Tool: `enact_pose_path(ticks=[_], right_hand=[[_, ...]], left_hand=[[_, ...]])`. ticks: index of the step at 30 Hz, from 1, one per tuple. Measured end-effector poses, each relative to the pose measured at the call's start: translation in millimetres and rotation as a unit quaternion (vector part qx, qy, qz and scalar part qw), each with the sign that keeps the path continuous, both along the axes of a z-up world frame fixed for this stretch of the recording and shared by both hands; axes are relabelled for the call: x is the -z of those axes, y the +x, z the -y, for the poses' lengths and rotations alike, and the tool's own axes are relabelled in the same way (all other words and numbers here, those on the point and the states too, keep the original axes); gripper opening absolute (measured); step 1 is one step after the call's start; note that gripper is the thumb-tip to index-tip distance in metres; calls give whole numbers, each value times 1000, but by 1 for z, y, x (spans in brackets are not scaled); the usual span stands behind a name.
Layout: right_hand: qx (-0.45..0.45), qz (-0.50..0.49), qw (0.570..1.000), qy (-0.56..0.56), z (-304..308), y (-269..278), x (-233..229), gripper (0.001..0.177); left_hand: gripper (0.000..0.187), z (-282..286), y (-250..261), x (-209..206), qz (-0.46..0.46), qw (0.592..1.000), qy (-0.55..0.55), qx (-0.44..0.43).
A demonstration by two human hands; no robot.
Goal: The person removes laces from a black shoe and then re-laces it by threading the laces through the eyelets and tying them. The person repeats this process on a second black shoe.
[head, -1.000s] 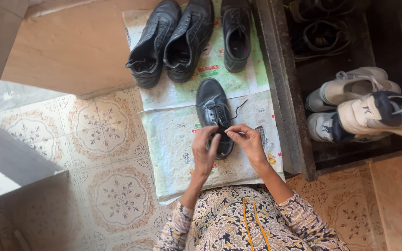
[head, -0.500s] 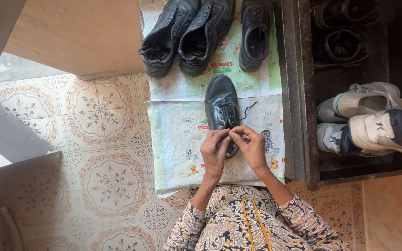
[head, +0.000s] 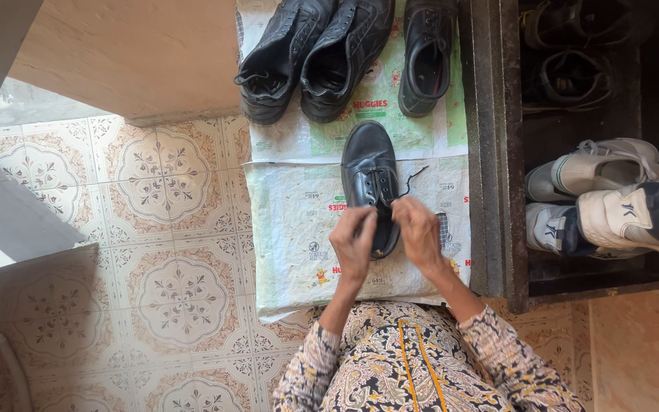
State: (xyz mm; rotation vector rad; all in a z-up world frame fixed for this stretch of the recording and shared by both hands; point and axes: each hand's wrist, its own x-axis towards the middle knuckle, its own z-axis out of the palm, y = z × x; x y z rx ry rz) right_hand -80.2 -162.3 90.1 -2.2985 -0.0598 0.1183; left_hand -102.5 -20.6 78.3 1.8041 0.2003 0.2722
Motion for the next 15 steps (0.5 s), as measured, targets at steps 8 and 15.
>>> enact_pose_path(ticks=[8,15], right_hand=[[-99,76,990,-59,3,34,18,68],[-28,25,999,4,13,33,37,44]], left_hand=[[10,-2,64,57,-125,953,-275,25],[8,15,58,66,-36,998,34,33]])
